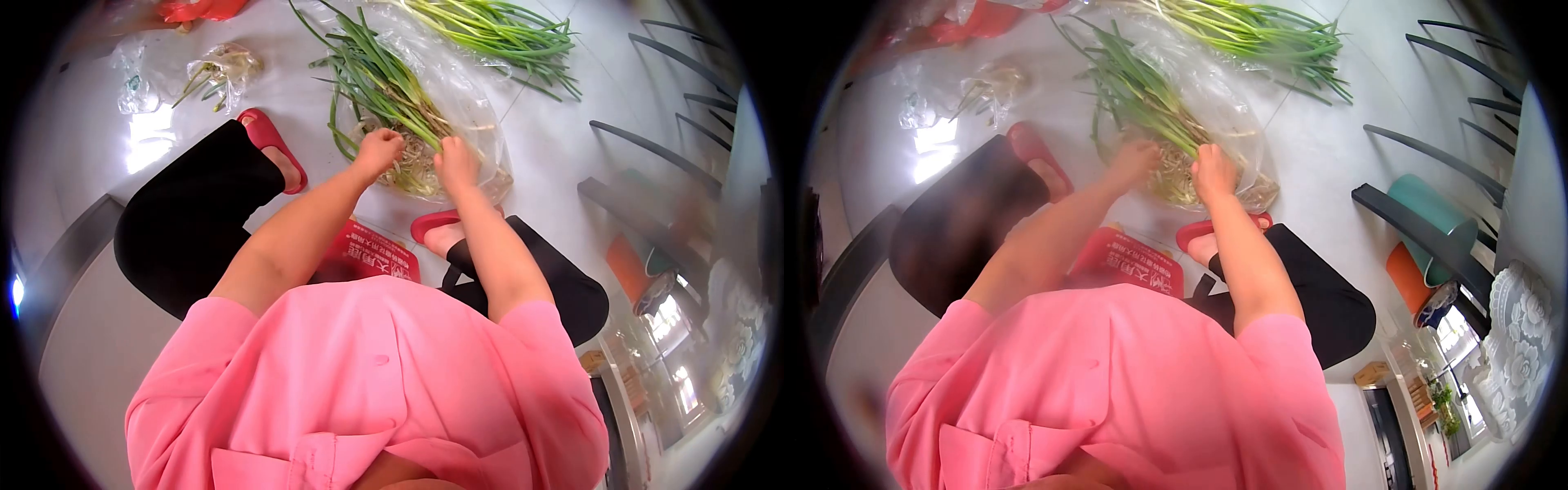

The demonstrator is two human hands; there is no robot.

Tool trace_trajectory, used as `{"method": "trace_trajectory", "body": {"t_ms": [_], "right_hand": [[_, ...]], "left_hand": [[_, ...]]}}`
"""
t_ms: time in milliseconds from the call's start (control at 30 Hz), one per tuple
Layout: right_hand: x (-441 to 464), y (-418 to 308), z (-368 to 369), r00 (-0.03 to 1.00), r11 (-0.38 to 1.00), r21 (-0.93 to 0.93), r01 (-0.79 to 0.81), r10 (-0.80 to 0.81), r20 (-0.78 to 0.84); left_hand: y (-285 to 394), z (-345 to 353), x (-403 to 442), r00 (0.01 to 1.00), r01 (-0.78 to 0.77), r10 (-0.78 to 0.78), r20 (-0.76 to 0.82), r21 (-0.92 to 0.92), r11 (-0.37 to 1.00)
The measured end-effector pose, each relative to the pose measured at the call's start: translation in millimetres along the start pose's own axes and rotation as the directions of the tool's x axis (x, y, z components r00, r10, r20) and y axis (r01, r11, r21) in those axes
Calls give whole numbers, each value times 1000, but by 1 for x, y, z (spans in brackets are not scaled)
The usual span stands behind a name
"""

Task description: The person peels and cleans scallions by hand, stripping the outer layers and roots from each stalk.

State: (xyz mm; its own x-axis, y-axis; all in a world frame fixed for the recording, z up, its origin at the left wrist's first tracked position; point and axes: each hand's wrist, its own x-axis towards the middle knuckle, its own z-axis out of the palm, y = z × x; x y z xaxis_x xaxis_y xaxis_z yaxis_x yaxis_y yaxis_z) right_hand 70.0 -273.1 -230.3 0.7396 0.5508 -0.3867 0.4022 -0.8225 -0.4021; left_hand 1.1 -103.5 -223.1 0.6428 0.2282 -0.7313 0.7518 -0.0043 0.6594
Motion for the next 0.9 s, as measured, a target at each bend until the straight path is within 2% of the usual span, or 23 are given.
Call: {"method": "trace_trajectory", "body": {"t_ms": [33,67,133,200,233,333,367,467,500,567,600,633,667,700,733,767,833,867,900], "right_hand": [[-9,-1,-1,996,998,33,61,-58,-73],[-15,-2,-3,995,998,29,63,-61,-81],[-27,-9,-9,998,995,88,53,-49,-40],[-29,-20,-19,995,990,107,88,-83,-54],[-31,-26,-23,992,985,127,117,-110,-58],[-41,-37,-30,994,992,50,112,-111,-19],[-47,-40,-31,994,993,46,108,-107,-31],[-63,-42,-36,987,988,3,157,-157,-19],[-66,-42,-38,995,993,62,103,-104,8],[-70,-38,-38,998,992,117,46,-50,28],[-70,-33,-35,994,972,216,95,-83,-64],[-68,-32,-36,981,939,308,154,-110,-158],[-65,-32,-38,979,938,307,163,-115,-167],[-61,-38,-47,999,860,510,31,-47,19],[-59,-44,-55,976,739,661,-132,-18,215],[-59,-49,-63,979,739,663,-122,-21,203],[-60,-65,-84,955,543,820,-178,-104,276],[-60,-68,-88,957,543,823,-165,-113,266],[-59,-71,-90,953,469,866,-173,-144,268]], "left_hand": [[7,-2,-3,992,118,-123,1,-269,956],[14,-3,-6,971,220,-235,36,-518,827],[25,-4,-13,985,166,-171,37,-506,847],[39,-4,-23,963,189,-261,-61,-535,823],[40,-6,-27,965,180,-252,-66,-531,828],[32,-11,-26,972,172,-230,-44,-532,829],[9,-8,-11,981,144,-185,-55,-433,890],[-11,-2,-6,997,71,-74,6,-378,923],[-15,-1,-7,989,-90,124,75,-354,931],[15,-5,-36,957,-205,252,146,-276,939],[31,-8,-52,932,-267,314,180,-244,932],[42,-8,-63,959,-118,213,185,-424,898],[50,-10,-72,972,30,114,208,-585,811],[55,-15,-79,972,18,122,200,-582,813],[58,-20,-85,969,-47,160,188,-493,869],[62,-24,-91,963,-115,200,180,-398,910],[71,-34,-106,944,-179,272,188,-400,899],[75,-41,-114,923,-231,331,198,-404,885],[84,-50,-126,889,-262,394,235,-445,856]]}}
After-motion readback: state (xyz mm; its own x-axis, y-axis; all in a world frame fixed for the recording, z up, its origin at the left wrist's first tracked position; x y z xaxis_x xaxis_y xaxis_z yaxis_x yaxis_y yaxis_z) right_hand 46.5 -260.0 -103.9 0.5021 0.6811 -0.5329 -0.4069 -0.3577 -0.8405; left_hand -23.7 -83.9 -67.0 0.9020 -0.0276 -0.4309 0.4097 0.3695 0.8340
